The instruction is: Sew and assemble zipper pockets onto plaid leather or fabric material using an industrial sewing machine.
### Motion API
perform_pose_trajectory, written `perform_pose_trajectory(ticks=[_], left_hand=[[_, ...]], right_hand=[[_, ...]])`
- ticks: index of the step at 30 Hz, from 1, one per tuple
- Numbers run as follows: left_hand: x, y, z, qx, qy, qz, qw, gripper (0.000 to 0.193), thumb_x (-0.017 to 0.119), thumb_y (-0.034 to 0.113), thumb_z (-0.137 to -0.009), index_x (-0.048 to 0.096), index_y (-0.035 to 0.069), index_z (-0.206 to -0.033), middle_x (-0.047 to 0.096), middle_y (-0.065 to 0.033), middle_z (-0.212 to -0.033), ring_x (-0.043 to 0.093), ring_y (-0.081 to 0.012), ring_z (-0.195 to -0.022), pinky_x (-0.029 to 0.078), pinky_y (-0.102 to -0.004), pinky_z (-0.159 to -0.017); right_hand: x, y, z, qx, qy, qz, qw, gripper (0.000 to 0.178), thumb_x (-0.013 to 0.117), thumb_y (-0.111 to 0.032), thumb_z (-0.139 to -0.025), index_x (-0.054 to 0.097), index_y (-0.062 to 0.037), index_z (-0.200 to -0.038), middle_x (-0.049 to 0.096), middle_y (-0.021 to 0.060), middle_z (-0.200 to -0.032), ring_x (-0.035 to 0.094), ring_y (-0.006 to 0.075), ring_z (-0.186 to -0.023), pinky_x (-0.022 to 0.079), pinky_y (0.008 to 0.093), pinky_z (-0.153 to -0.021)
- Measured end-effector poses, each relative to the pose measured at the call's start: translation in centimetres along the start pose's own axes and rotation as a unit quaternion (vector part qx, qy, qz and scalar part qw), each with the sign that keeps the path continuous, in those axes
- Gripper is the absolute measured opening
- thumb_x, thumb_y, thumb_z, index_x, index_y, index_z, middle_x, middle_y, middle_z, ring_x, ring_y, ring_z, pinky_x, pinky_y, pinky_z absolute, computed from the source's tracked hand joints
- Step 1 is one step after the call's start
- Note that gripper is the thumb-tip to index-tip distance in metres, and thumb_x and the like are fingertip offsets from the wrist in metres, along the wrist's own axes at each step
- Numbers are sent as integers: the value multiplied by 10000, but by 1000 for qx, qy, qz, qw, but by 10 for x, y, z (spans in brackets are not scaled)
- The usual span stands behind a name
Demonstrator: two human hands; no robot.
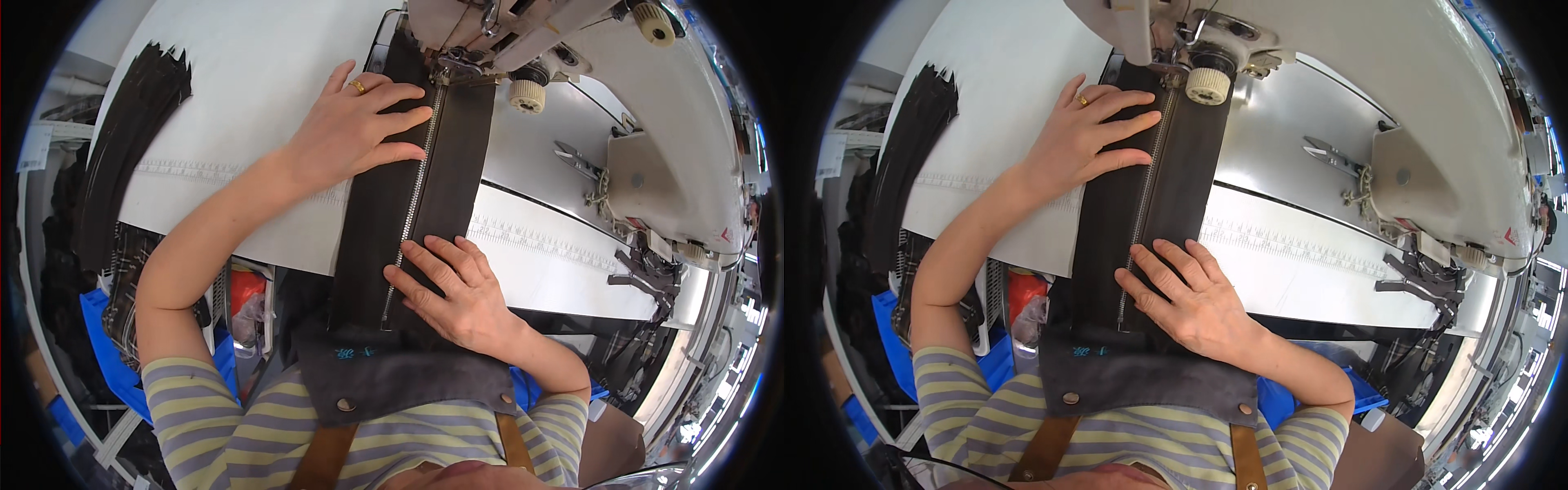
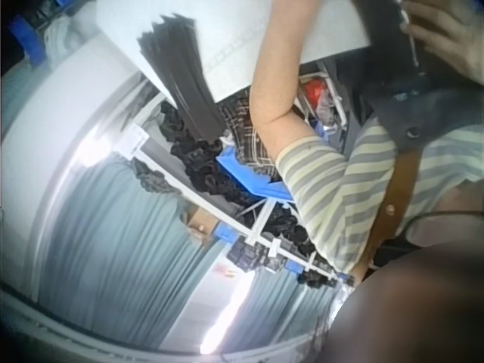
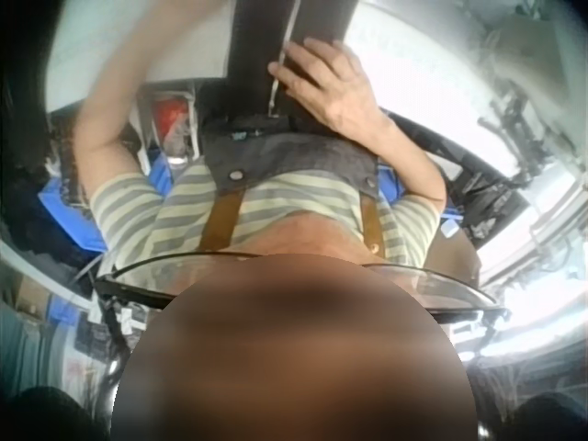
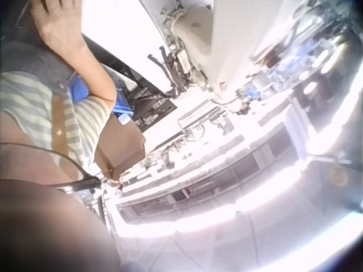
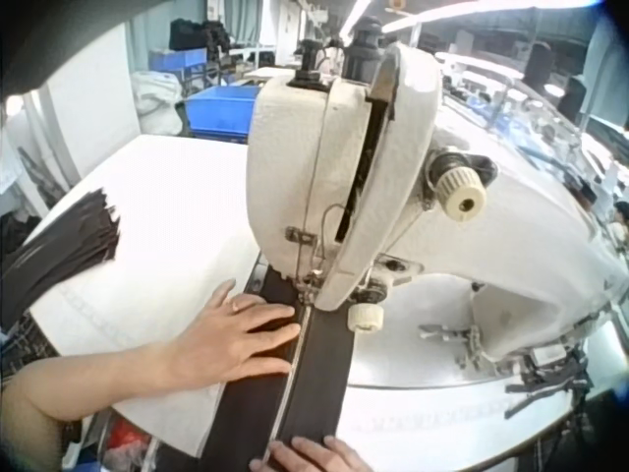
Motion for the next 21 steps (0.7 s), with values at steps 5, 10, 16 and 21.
perform_pose_trajectory(ticks=[5, 10, 16, 21], left_hand=[[3, -6, -8, 19, 5, -17, 1000, 392, 676, 413, -790, 651, 154, -1084, 590, 6, -1163, 540, -201, -1044, 322, -503, -1001], [10, -1, -7, 40, 30, -58, 997, 398, 680, 380, -795, 635, 132, -1103, 585, -7, -1211, 545, -190, -1051, 301, -535, -1036], [7, 14, -2, 1, 19, -79, 997, 514, 689, 404, -776, 594, 94, -1175, 570, -77, -1243, 516, -232, -1094, 314, -541, -1022], [6, 21, -2, -15, 18, -49, 999, 546, 694, 406, -765, 587, 47, -1163, 565, -102, -1224, 511, -255, -1082, 359, -505, -990]], right_hand=[[0, 7, -3, 8, 2, 4, 1000, 431, 692, -243, -785, 618, -168, -1203, 512, 55, -1308, 470, 245, -1181, 377, 419, -986], [-2, 12, -8, 6, 4, 14, 1000, 450, 697, -264, -783, 610, -167, -1213, 514, 51, -1305, 467, 250, -1180, 371, 424, -991], [-9, 16, -11, 13, -20, 15, 1000, 489, 691, -349, -777, 602, -149, -1213, 513, 72, -1298, 475, 263, -1168, 369, 434, -992], [-6, 13, -11, -35, 0, 35, 999, 467, 679, -306, -791, 597, -128, -1214, 519, 85, -1278, 496, 261, -1141, 387, 426, -976]])
Point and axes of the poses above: each hand's wrist, its own z-axis away from the middle knuckle, its own x-axis out of the palm, y = z × x, the point moved 2 cm from there along -z, towards the middle knuckle
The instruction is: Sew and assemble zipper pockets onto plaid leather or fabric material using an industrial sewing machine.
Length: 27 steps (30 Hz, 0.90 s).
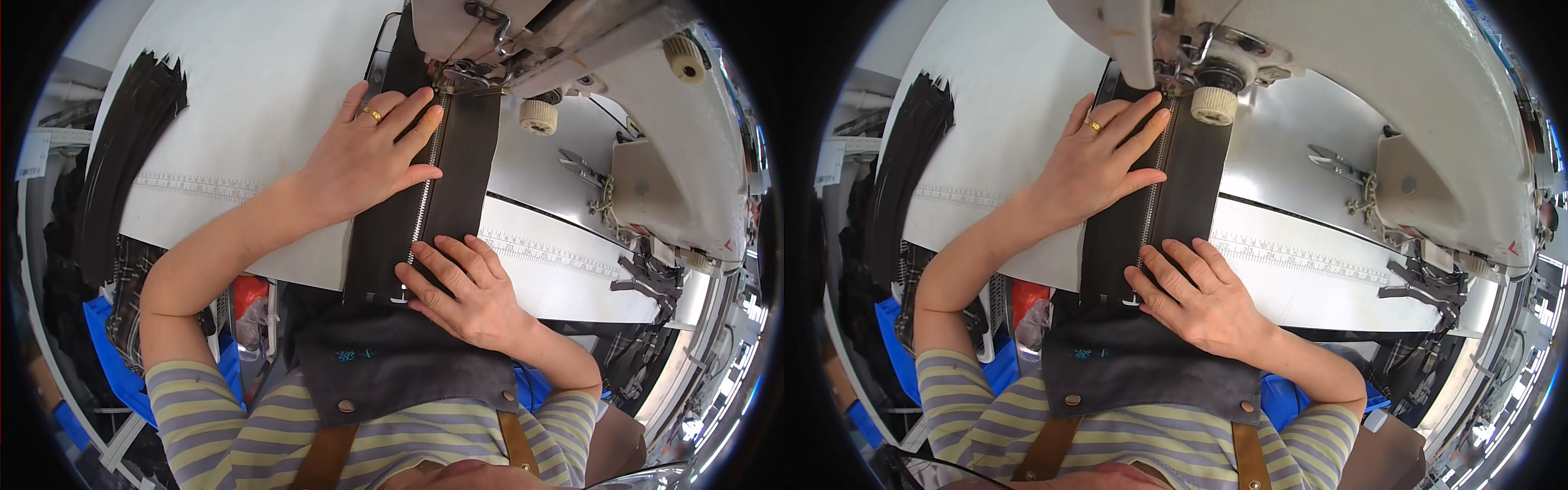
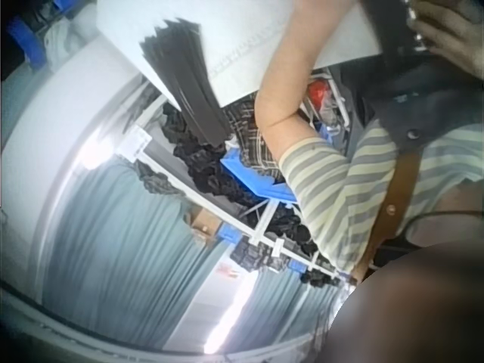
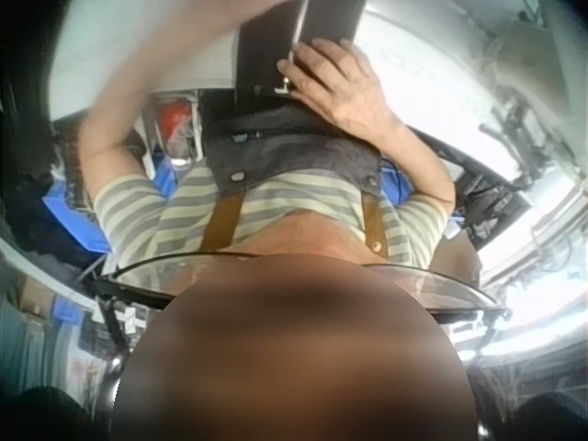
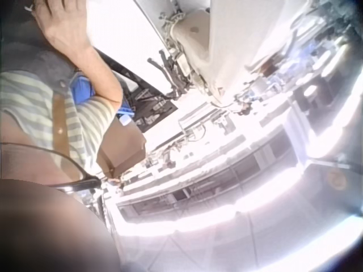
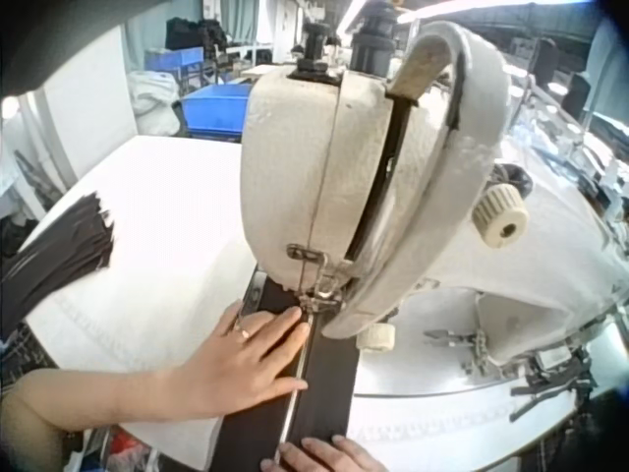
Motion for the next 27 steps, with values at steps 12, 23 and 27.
perform_pose_trajectory(ticks=[12, 23, 27], left_hand=[[1, -7, -1, 11, 20, 50, 998, 523, 759, 197, -704, 591, -5, -1156, 549, -81, -1266, 548, -237, -1007, 462, -342, -887], [2, -8, -2, 2, 41, 36, 998, 421, 733, 145, -735, 619, 22, -1121, 587, -66, -1222, 550, -208, -1019, 446, -371, -881], [2, -9, -2, -7, 37, 19, 999, 384, 718, 167, -761, 628, 45, -1114, 600, -26, -1204, 548, -185, -1034, 409, -410, -930]], right_hand=[[-2, 22, -14, -18, 43, 20, 999, 414, 649, -136, -702, 658, -90, -1113, 603, 71, -1136, 562, 238, -1015, 450, 401, -905], [-1, 52, -30, -58, 81, 38, 994, 388, 639, -113, -667, 679, -52, -1049, 611, 88, -1089, 563, 249, -972, 492, 371, -820], [0, 61, -36, -60, 88, 37, 994, 390, 639, -96, -667, 667, -37, -1052, 599, 97, -1088, 554, 256, -974, 487, 374, -806]])
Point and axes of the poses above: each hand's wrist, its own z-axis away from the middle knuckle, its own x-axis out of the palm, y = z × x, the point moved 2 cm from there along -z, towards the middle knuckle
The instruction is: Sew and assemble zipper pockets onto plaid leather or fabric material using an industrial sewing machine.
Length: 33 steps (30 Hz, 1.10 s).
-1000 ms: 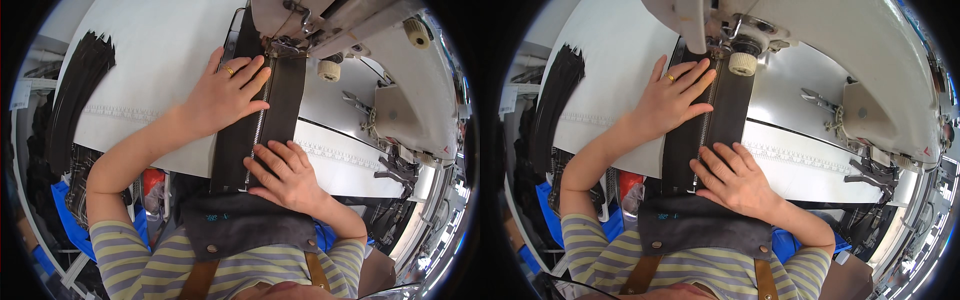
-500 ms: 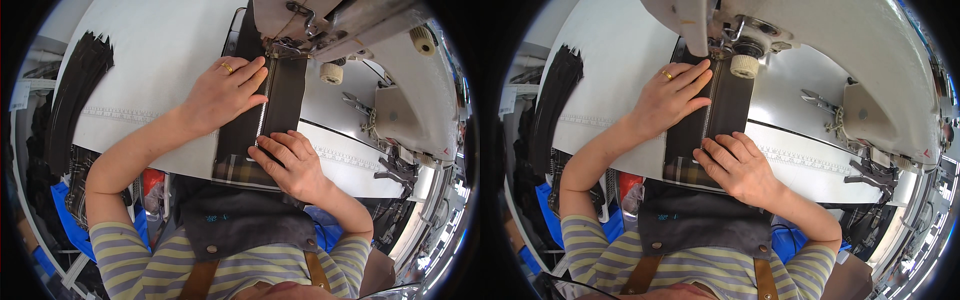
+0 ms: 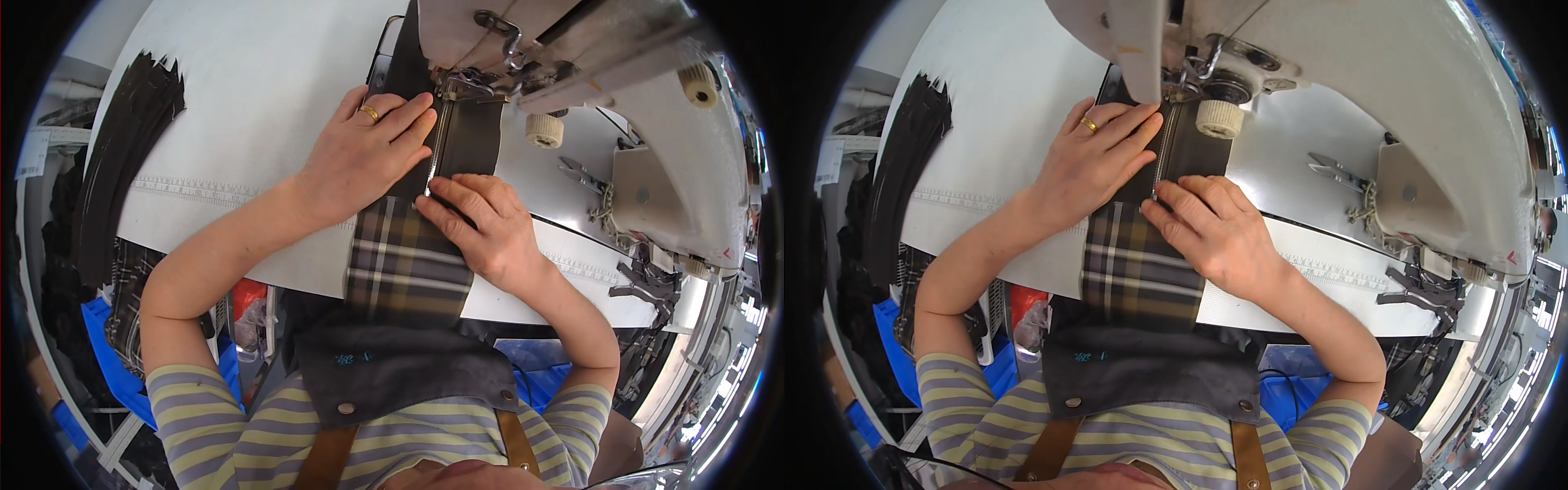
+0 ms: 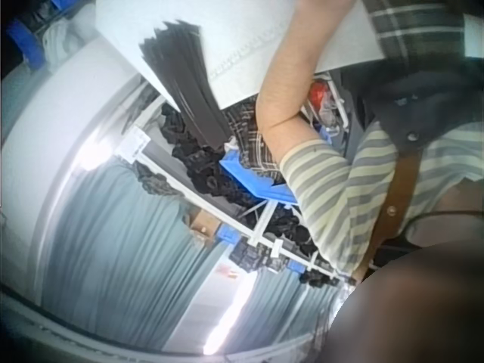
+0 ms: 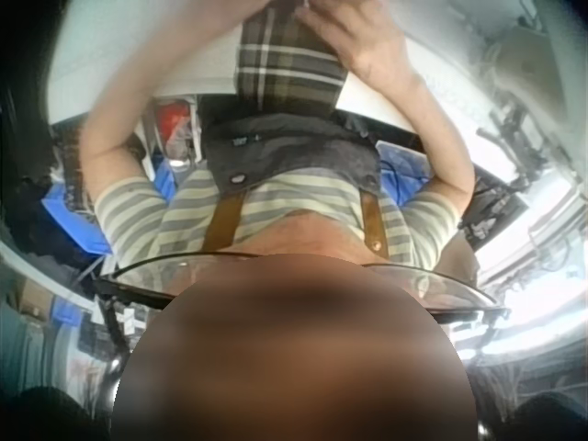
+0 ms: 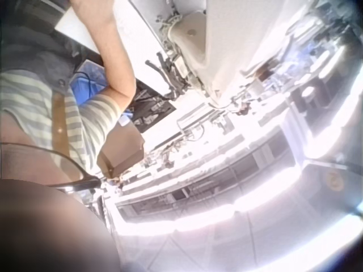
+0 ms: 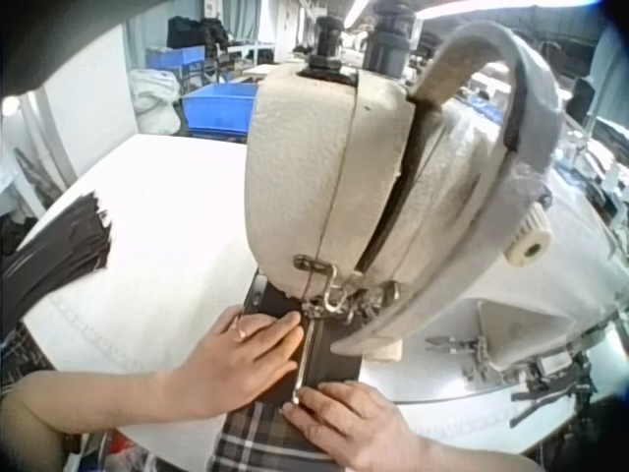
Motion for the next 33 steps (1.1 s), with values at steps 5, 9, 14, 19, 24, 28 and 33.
perform_pose_trajectory(ticks=[5, 9, 14, 19, 24, 28, 33], left_hand=[[1, -1, 1, -16, -11, -15, 1000, 368, 707, 174, -776, 633, 73, -1122, 605, -4, -1195, 544, -165, -1050, 357, -460, -987], [0, -2, 2, -18, -21, -9, 1000, 366, 699, 166, -781, 633, 71, -1129, 608, 1, -1188, 549, -151, -1034, 301, -492, -1028], [0, -2, 2, -20, -27, -20, 999, 353, 688, 145, -785, 637, 61, -1124, 618, -6, -1162, 555, -144, -1020, 280, -497, -1041], [1, -2, 1, -21, -17, -15, 1000, 316, 640, 167, -823, 623, 55, -1118, 588, -12, -1231, 547, -171, -1027, 320, -553, -1007], [4, -1, -1, -36, -52, -28, 998, 341, 625, 185, -842, 600, 45, -1151, 568, -24, -1268, 526, -188, -1077, 288, -572, -1020], [5, -3, -1, -50, -40, -11, 998, 328, 609, 188, -859, 602, 51, -1157, 578, -17, -1261, 526, -192, -1084, 262, -583, -1026], [3, -15, -7, -108, -45, 84, 990, 262, 610, 199, -860, 652, 78, -1088, 622, 5, -1191, 541, -190, -1061, 263, -569, -1024]], right_hand=[[2, 13, -9, 8, 13, 6, 1000, 377, 647, -81, -664, 684, -60, -1039, 608, 82, -1080, 566, 258, -956, 504, 354, -766], [2, 25, -14, 20, 14, 3, 1000, 390, 640, -65, -656, 688, -67, -1044, 614, 65, -1094, 575, 247, -945, 506, 342, -766], [8, 41, -16, 35, 2, 6, 999, 404, 604, -41, -684, 681, -94, -1077, 613, 59, -1137, 599, 236, -928, 493, 357, -754], [5, 50, -27, 45, 16, 0, 999, 416, 624, -8, -684, 677, -81, -1090, 626, 64, -1099, 587, 249, -963, 492, 343, -811], [-11, 43, -31, 279, 55, -144, 948, 268, 607, -41, -838, 654, -64, -1100, 657, 71, -921, 588, 176, -720, 481, 258, -601], [-9, 65, -24, 487, 95, -561, 663, 181, 552, -136, -937, 618, -8, -1048, 620, 40, -679, 483, 81, -459, 389, 206, -435], [4, 83, -20, 457, 44, -683, 568, 137, 580, -166, -919, 612, -34, -938, 626, 57, -669, 542, 115, -490, 415, 242, -445]])
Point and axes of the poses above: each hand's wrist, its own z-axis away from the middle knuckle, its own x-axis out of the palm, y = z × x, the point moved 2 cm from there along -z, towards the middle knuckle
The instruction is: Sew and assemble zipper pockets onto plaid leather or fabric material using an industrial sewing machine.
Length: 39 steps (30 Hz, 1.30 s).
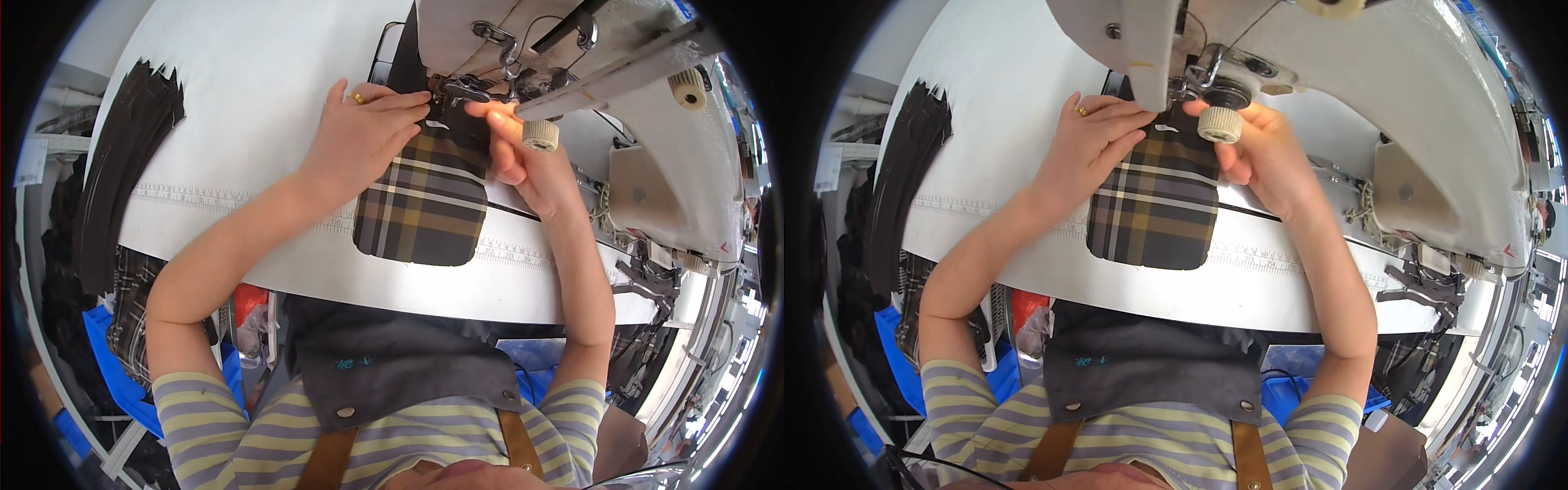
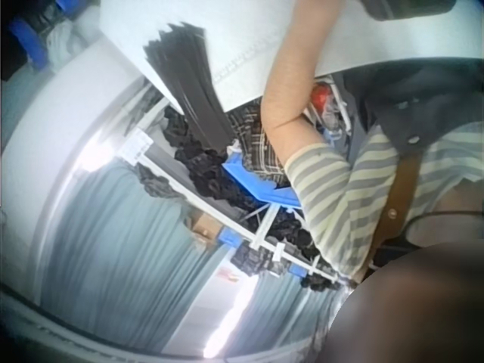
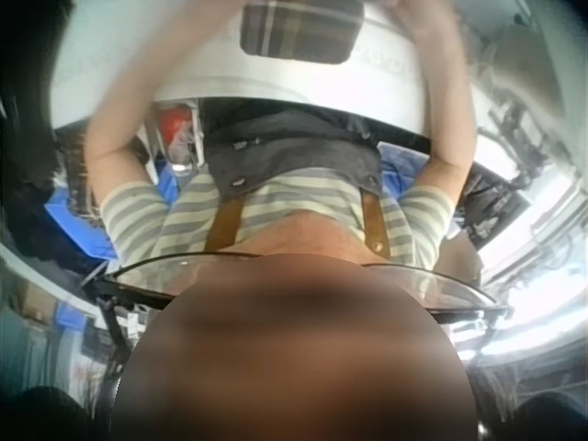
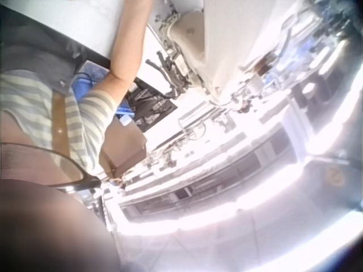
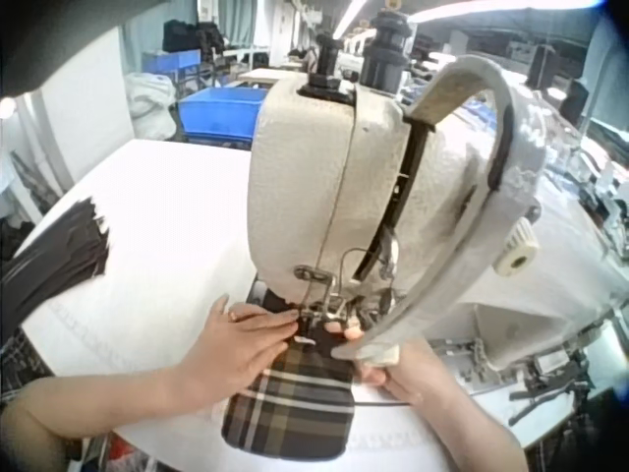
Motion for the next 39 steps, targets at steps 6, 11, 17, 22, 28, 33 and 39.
perform_pose_trajectory(ticks=[6, 11, 17, 22, 28, 33, 39], left_hand=[[-8, -12, -26, 77, -36, 9, 996, 197, 635, 189, -823, 688, 84, -981, 663, -32, -1016, 600, -237, -967, 374, -437, -961], [-5, -14, -29, 103, -17, 66, 992, 164, 638, 178, -806, 694, 81, -926, 661, -55, -919, 622, -251, -883, 472, -366, -806], [0, -15, -32, 71, 47, 65, 994, 140, 633, 167, -810, 698, 72, -890, 660, -52, -885, 615, -264, -855, 486, -372, -753], [2, -17, -35, -62, 11, 217, 974, 121, 633, 132, -809, 698, 37, -845, 655, -64, -835, 616, -250, -769, 484, -340, -708], [2, -42, -50, -19, -95, 375, 922, 148, 691, 115, -781, 698, 6, -881, 658, -71, -832, 628, -164, -737, 495, -281, -687], [-1, -59, -66, -24, -202, 457, 866, 165, 668, 46, -775, 700, -26, -920, 666, -92, -883, 616, -166, -835, 479, -277, -780], [-2, -29, -44, -75, -105, 342, 931, 122, 670, 70, -790, 703, 1, -887, 658, -78, -851, 627, -182, -775, 487, -282, -727]], right_hand=[[32, 12, -6, -408, 107, 674, 607, 157, 657, -143, -855, 654, -48, -980, 622, 54, -769, 631, 229, -694, 486, 329, -586], [35, 23, -9, -426, 135, 685, 575, 152, 684, -135, -817, 658, -33, -926, 639, 100, -766, 619, 248, -649, 477, 331, -562], [40, 1, -13, -152, 184, 449, 861, 169, 664, -159, -856, 677, 2, -906, 672, 32, -729, 591, 50, -657, 476, 256, -593], [66, -4, 49, -463, 14, 667, 583, 530, 771, -304, -696, 630, -12, -1115, 651, 132, -1099, 611, 314, -1064, 493, 411, -895], [86, 40, 20, -460, 35, 703, 542, 289, 701, -179, -753, 591, -26, -973, 658, 130, -944, 631, 288, -936, 503, 387, -770], [99, 11, 3, -442, 124, 474, 751, 103, 646, -88, -842, 577, -13, -849, 620, 126, -691, 626, 248, -575, 482, 341, -502], [63, 22, 41, -413, 59, 470, 778, 109, 683, -20, -790, 628, 2, -880, 679, 121, -835, 681, 269, -756, 538, 343, -629]])
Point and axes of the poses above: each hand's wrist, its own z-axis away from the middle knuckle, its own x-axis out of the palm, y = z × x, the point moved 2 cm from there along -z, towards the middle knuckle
